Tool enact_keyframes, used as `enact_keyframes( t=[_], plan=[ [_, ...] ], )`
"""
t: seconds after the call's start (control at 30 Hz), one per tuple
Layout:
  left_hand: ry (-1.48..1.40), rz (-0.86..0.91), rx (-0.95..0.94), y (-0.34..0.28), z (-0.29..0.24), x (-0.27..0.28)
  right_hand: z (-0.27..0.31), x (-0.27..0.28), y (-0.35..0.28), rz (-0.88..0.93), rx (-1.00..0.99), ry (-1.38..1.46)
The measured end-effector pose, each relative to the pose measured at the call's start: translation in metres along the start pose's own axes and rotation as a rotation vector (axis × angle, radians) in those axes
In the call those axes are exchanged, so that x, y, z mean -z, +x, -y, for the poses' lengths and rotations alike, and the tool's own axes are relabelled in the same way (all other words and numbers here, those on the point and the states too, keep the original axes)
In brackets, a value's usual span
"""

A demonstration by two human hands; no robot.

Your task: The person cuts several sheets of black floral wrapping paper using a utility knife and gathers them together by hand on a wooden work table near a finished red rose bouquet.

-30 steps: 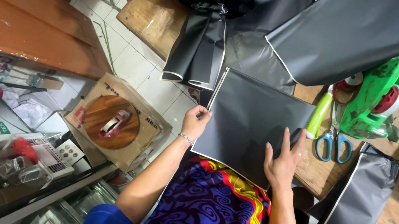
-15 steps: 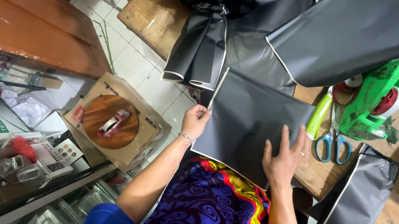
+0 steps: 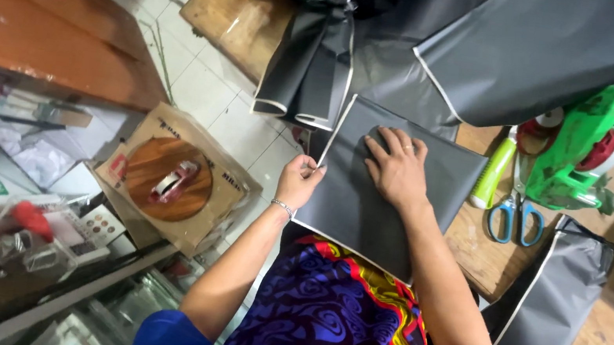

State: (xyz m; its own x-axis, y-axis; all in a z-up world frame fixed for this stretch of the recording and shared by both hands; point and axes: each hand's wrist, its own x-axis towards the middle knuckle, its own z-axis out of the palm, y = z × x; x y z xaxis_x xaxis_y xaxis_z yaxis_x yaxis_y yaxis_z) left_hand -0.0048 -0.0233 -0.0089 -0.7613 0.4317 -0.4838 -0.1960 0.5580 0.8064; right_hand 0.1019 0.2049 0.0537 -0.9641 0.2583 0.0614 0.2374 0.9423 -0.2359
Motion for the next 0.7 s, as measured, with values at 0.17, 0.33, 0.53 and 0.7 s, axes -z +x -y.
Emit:
enact_keyframes(
  t=[0.17, 0.33, 0.53, 0.7],
  plan=[
    [0.044, 0.149, 0.065, -0.051, -0.012, 0.023, -0.001, 0.000, 0.001, 0.002, 0.020, -0.015],
    [0.063, 0.072, 0.083, -0.051, 0.056, 0.008, 0.000, 0.009, 0.010, 0.048, 0.015, -0.009],
    [0.046, 0.033, 0.092, -0.058, 0.050, 0.005, -0.020, -0.010, 0.060, -0.037, -0.068, -0.059],
    [0.040, 0.049, 0.088, -0.066, 0.025, 0.010, -0.017, 0.012, 0.098, 0.095, -0.290, 0.096]
  ],
)
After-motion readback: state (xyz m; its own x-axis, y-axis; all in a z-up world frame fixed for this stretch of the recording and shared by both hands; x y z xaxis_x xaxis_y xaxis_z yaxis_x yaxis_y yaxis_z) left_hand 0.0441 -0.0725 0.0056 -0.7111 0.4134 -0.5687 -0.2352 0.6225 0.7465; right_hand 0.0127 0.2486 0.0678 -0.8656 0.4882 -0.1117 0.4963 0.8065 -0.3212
